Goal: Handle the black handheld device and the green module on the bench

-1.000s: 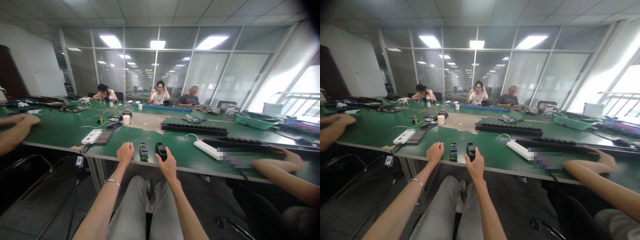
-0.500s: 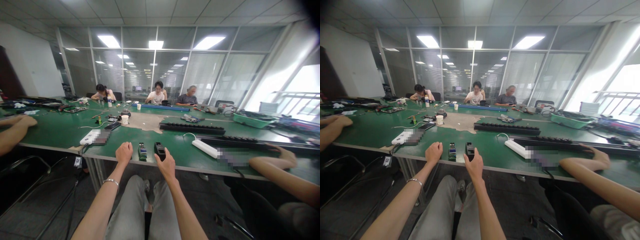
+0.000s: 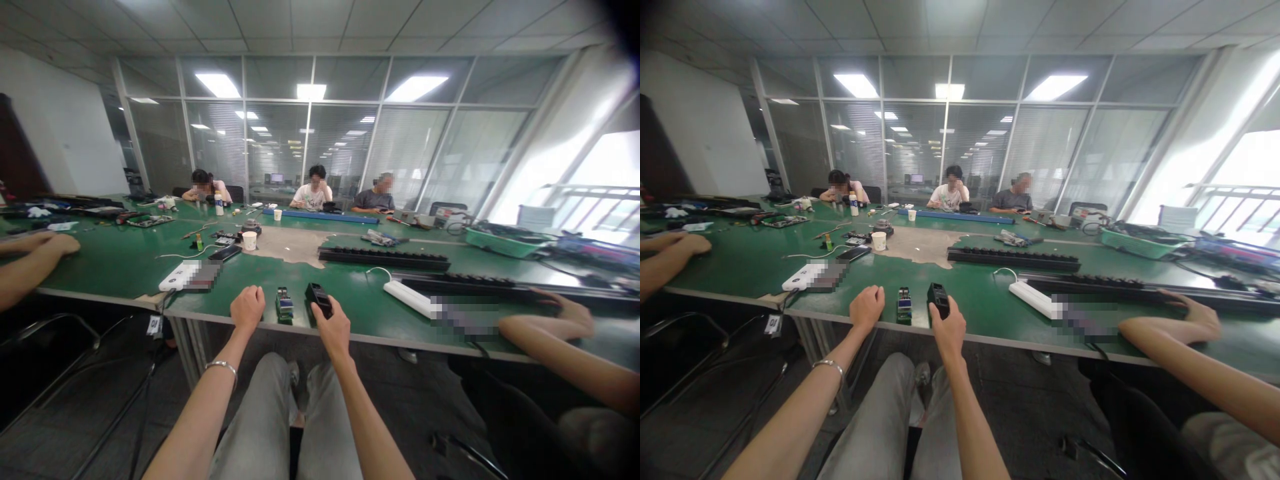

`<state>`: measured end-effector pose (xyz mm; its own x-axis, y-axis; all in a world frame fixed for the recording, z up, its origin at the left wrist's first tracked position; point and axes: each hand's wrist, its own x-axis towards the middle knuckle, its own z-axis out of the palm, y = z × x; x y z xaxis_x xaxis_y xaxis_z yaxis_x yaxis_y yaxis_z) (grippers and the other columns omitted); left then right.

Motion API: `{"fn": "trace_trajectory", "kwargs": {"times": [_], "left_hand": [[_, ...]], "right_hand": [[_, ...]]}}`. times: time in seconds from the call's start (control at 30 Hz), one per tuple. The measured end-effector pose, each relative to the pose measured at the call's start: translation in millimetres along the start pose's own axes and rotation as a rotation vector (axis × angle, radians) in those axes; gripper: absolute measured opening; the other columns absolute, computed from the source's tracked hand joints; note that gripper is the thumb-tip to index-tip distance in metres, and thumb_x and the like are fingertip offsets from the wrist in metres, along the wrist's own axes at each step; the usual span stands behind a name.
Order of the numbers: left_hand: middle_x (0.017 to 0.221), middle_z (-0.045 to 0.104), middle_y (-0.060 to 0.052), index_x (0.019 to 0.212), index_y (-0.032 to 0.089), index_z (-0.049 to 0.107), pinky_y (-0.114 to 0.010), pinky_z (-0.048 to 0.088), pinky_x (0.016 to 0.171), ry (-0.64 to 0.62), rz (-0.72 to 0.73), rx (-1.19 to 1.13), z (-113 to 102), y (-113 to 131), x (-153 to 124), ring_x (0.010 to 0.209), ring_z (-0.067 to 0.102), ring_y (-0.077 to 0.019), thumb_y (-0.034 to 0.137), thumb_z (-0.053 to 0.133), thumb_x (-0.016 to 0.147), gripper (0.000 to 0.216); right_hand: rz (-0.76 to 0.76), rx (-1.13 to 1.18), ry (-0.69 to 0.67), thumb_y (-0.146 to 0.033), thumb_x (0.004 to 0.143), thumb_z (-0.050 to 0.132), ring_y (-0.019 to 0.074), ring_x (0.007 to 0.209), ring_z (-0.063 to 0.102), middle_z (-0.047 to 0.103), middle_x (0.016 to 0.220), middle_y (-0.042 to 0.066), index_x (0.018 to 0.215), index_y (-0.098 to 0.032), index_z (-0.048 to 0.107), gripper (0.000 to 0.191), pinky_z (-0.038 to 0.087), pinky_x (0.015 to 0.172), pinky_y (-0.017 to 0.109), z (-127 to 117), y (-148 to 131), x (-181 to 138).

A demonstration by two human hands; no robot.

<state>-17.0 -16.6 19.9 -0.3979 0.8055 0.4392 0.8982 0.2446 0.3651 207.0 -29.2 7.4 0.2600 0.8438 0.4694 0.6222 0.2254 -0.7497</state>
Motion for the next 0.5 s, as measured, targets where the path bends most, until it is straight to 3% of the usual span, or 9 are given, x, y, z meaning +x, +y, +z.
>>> {"fn": "trace_trajectory", "kwargs": {"times": [0.2, 0.5], "left_hand": [[0.093, 0.065, -0.007, 0.088, 0.021, 0.064, -0.024, 0.031, 0.065, 0.011, 0.002, -0.006, 2, -2, 0, 0.081, 0.058, -0.0159, 0.042, 0.029, 0.098, 0.042], [0.094, 0.065, -0.008, 0.089, 0.020, 0.064, -0.024, 0.032, 0.065, -0.004, 0.006, -0.030, 0, -4, 1, 0.081, 0.059, -0.0161, 0.042, 0.030, 0.098, 0.042]], "right_hand": [[-0.018, 0.183, -0.046, -0.054, 0.081, 0.057, 0.0220, 0.098, 0.065, 0.068, 0.113, 0.010, 0.127, -0.016, 0.058, 0.059, 0.048, 0.086, 0.032, 8, -41, 1], [-0.098, -0.098, -0.114, -0.049, 0.084, 0.057, 0.0254, 0.096, 0.065, 0.070, 0.105, 0.011, 0.125, -0.017, 0.056, 0.052, 0.046, 0.080, 0.031, 25, -81, -12]]}}
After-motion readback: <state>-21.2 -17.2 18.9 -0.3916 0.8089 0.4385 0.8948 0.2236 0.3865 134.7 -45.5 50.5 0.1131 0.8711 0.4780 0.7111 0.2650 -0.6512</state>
